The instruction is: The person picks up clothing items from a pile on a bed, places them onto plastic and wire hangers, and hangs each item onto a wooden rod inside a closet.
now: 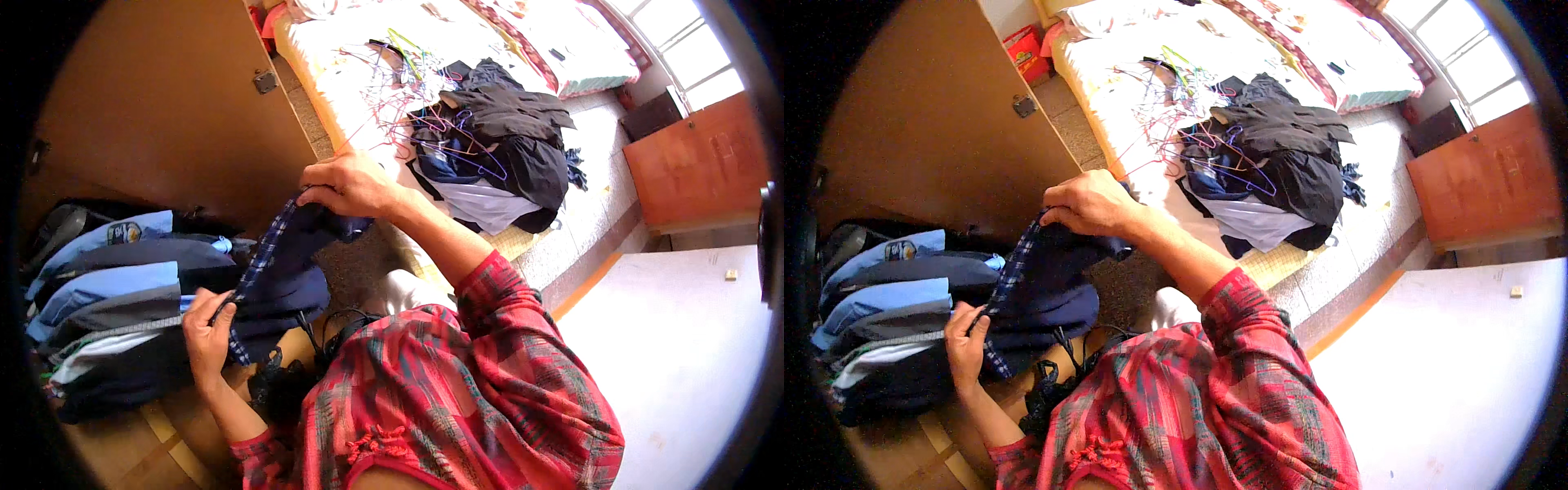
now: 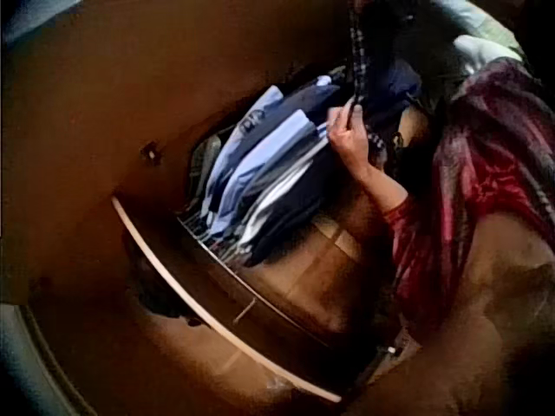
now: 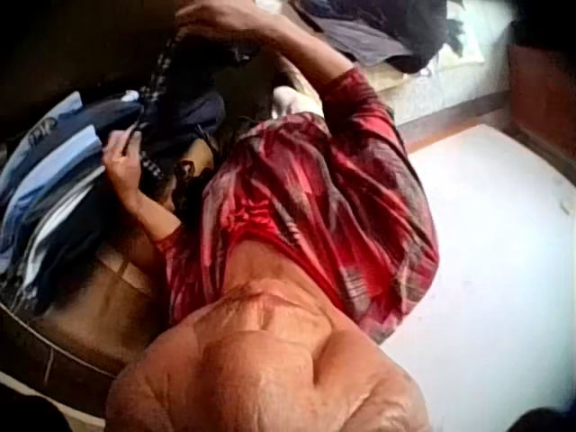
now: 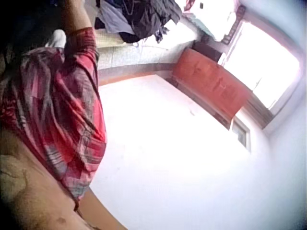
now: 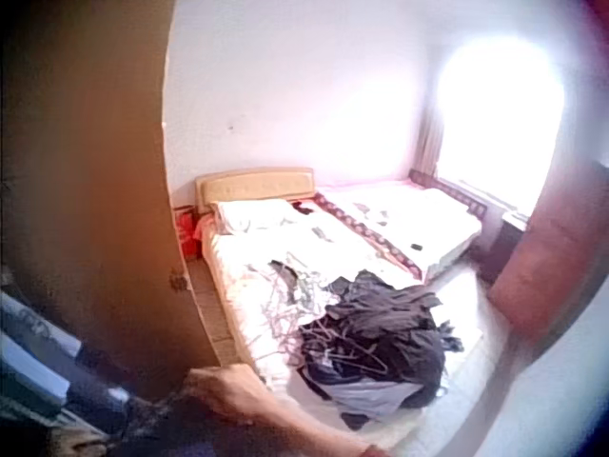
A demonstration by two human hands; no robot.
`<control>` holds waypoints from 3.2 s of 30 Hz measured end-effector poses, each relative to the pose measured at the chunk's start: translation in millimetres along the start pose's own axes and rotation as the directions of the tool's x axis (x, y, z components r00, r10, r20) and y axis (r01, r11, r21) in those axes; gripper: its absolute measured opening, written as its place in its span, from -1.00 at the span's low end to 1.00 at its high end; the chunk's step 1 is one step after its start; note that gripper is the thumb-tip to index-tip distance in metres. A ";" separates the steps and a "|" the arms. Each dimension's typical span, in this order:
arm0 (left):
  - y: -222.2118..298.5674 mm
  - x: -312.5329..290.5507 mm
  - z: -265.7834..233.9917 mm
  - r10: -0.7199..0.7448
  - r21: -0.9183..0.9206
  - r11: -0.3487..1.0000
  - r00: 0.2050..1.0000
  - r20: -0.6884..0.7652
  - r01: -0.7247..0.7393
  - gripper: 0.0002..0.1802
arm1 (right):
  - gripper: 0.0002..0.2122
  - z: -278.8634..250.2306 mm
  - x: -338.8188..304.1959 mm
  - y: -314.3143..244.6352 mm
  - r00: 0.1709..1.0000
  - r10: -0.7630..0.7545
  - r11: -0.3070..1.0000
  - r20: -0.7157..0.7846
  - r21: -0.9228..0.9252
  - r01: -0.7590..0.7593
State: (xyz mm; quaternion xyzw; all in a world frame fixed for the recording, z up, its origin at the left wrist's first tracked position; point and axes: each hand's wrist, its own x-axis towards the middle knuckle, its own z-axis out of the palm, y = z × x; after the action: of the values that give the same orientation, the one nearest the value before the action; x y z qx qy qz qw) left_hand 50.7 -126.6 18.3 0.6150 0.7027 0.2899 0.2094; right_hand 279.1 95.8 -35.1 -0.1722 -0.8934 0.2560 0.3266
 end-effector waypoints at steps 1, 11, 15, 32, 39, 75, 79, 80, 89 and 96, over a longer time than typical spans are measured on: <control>7.5 11.8 7.2 0.181 -0.019 0.982 0.974 -0.137 -0.185 -0.85 | -0.73 -1.7 -4.1 4.6 0.998 0.059 0.997 -0.002 0.056 -0.059; 2.6 63.2 79.1 -0.242 -0.514 0.717 0.859 0.451 0.472 -0.47 | -0.72 -23.7 -31.0 89.9 0.939 0.261 0.833 0.225 0.438 -0.336; 17.7 98.0 106.7 -0.091 -0.590 0.595 0.776 0.625 0.545 -0.42 | -0.77 3.4 -48.2 153.6 0.913 0.270 0.685 0.305 0.605 -0.405; 18.3 151.0 156.1 -0.433 -0.777 0.014 0.704 0.562 0.629 -0.42 | -0.74 -75.0 -290.3 389.2 0.060 0.925 -0.061 -0.374 -0.304 -0.951; 20.5 150.7 153.7 -0.465 -0.783 0.044 0.706 0.533 0.620 -0.49 | -0.78 -70.0 -287.7 372.6 0.248 0.948 0.139 -0.200 -0.440 -0.887; -27.0 20.3 -27.5 -0.065 -0.562 0.826 0.983 -0.170 -0.042 -0.28 | -0.86 -123.4 -72.7 -11.1 0.853 0.522 0.777 -0.006 0.417 -0.472; -25.3 12.4 -35.7 -0.048 -0.361 0.932 0.977 -0.207 -0.030 -0.25 | -0.88 -107.0 -25.7 -64.3 0.900 0.423 0.838 0.106 0.331 -0.433; -23.4 9.9 -37.5 -0.051 -0.352 0.935 0.975 -0.215 -0.029 -0.24 | -0.88 -101.7 -19.9 -68.8 0.921 0.354 0.872 0.164 0.298 -0.389; -19.3 11.2 -24.2 -0.035 -0.658 0.740 0.970 -0.241 -0.136 -0.11 | -0.85 -5.6 41.1 -92.1 0.976 0.060 0.998 0.209 -0.001 -0.061; 35.5 37.2 -33.9 0.240 0.402 0.890 0.971 -0.012 -0.215 -0.42 | -0.87 -5.7 84.0 -116.6 0.981 -0.101 0.989 0.163 0.122 0.082</control>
State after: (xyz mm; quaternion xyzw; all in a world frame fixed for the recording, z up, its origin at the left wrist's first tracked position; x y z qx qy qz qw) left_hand 49.1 -92.3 69.4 0.7136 0.6759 0.1825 0.0231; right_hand 205.5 43.2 76.7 -0.0896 -0.9087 0.3051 0.2705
